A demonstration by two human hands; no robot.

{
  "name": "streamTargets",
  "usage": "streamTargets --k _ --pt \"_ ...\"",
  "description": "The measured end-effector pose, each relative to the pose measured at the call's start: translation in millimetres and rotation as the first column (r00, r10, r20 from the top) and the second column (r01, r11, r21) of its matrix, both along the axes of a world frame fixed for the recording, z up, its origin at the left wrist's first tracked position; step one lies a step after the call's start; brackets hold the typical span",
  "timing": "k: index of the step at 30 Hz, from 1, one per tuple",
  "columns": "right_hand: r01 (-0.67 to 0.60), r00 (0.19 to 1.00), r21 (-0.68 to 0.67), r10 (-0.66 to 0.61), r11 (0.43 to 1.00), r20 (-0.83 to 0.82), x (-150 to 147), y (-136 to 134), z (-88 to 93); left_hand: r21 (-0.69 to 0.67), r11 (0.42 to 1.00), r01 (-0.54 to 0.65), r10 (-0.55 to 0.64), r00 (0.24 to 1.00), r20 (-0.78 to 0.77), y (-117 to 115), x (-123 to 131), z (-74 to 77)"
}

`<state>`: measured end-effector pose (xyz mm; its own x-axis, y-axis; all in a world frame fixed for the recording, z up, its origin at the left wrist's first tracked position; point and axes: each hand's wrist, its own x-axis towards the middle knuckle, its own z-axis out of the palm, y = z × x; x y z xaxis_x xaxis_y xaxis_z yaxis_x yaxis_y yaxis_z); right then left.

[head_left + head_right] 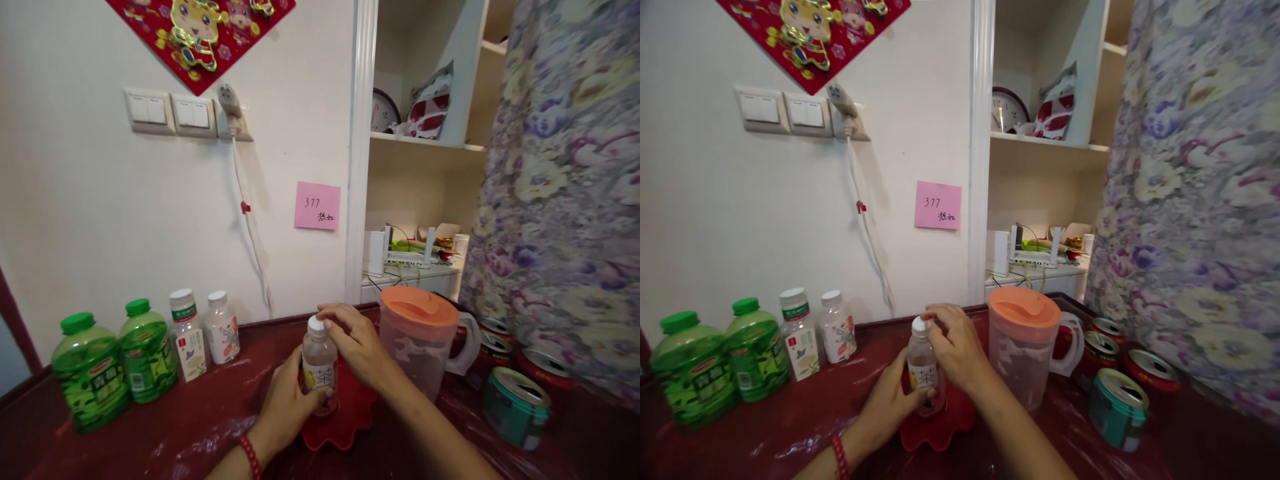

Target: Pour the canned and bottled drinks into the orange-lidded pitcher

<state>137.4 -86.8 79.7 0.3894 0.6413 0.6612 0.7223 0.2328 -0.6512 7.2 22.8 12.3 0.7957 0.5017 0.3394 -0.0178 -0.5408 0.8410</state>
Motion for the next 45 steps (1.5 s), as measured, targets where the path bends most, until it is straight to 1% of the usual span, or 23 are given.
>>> streamTargets --k 2,5,7,12,13,17,18,22,23,27,29,31,33,35,37,40,43,45 --pt "0.001 0.999 0.004 0.000 1.000 -0.050 1.4 0.4 -1.7 0.009 1.000 -0.016 0.016 1.000 -0.024 0.0 -0.2 0.0" --pt "0.074 0.994 0.013 -0.073 0.997 -0.079 0.3 1.7 -3.4 -0.002 1.000 -0.013 0.013 0.999 -0.030 -0.3 -0.2 0.9" --pt "0.090 0.993 0.008 -0.089 0.996 -0.083 -2.0 1.8 -2.9 -0.010 1.000 0.002 -0.002 1.000 -0.026 0.1 0.2 0.7" --pt "-0.025 0.992 0.005 0.025 1.000 -0.127 -5.9 1.1 -1.8 0.009 1.000 0.013 -0.013 1.000 -0.025 1.8 0.5 -1.7" --pt "-0.021 0.992 0.005 0.022 1.000 -0.127 -6.2 1.3 -1.9 0.009 1.000 0.013 -0.013 1.000 -0.027 1.8 0.3 -1.8" --pt "0.065 0.994 0.005 -0.064 0.998 -0.091 -7.1 1.9 -2.2 -0.001 1.000 0.025 -0.025 0.999 -0.026 0.6 -0.8 0.4" --pt "0.056 0.995 0.007 -0.055 0.998 -0.087 -7.3 1.9 -2.1 -0.004 1.000 0.025 -0.025 0.999 -0.025 0.1 -0.9 1.3" --pt "-0.041 0.994 0.034 0.044 0.999 -0.102 -7.4 3.2 -3.6 -0.011 0.999 0.032 -0.033 0.999 -0.014 -1.6 -0.9 4.4" --pt "-0.037 0.993 0.036 0.041 0.999 -0.110 -7.3 3.8 -4.5 -0.010 0.999 0.038 -0.038 0.999 -0.015 -1.8 -1.0 5.0" --pt "0.066 0.990 0.040 -0.060 0.997 -0.131 -7.8 5.2 -6.9 0.004 0.999 0.033 -0.033 0.999 -0.033 -1.6 -1.4 6.3" --pt "0.052 0.990 0.025 -0.049 0.998 -0.134 -8.6 4.5 -6.1 0.007 1.000 0.027 -0.027 0.999 -0.036 -1.1 -1.4 6.0" --pt "0.009 0.990 0.012 -0.007 1.000 -0.140 -9.2 3.8 -5.1 -0.006 0.999 0.032 -0.033 0.999 -0.029 -0.7 -1.2 5.1" --pt "-0.006 0.985 0.019 0.009 1.000 -0.171 -9.3 4.6 -5.5 -0.024 0.999 0.043 -0.043 0.999 -0.023 -0.7 -0.8 4.4" --pt "0.033 0.975 0.035 -0.024 0.999 -0.219 -9.2 7.2 -8.1 -0.024 0.999 0.045 -0.045 0.999 -0.025 -0.9 -0.6 4.3" --pt "0.099 0.962 0.039 -0.086 0.994 -0.260 -9.6 10.7 -11.8 -0.008 0.999 0.046 -0.046 0.998 -0.032 -0.9 -0.6 4.6" --pt "0.164 0.945 0.016 -0.153 0.986 -0.290 -11.1 13.7 -14.0 0.013 0.998 0.057 -0.057 0.998 -0.042 0.6 -0.6 3.9" --pt "0.164 0.948 -0.006 -0.159 0.986 -0.274 -13.3 9.9 -6.1 0.018 0.999 0.047 -0.046 0.998 -0.048 3.7 0.1 0.3" --pt "0.136 0.967 0.063 -0.119 0.989 -0.226 -15.8 2.1 5.8 0.003 0.999 0.046 -0.045 0.998 -0.044 5.4 0.6 -2.1"
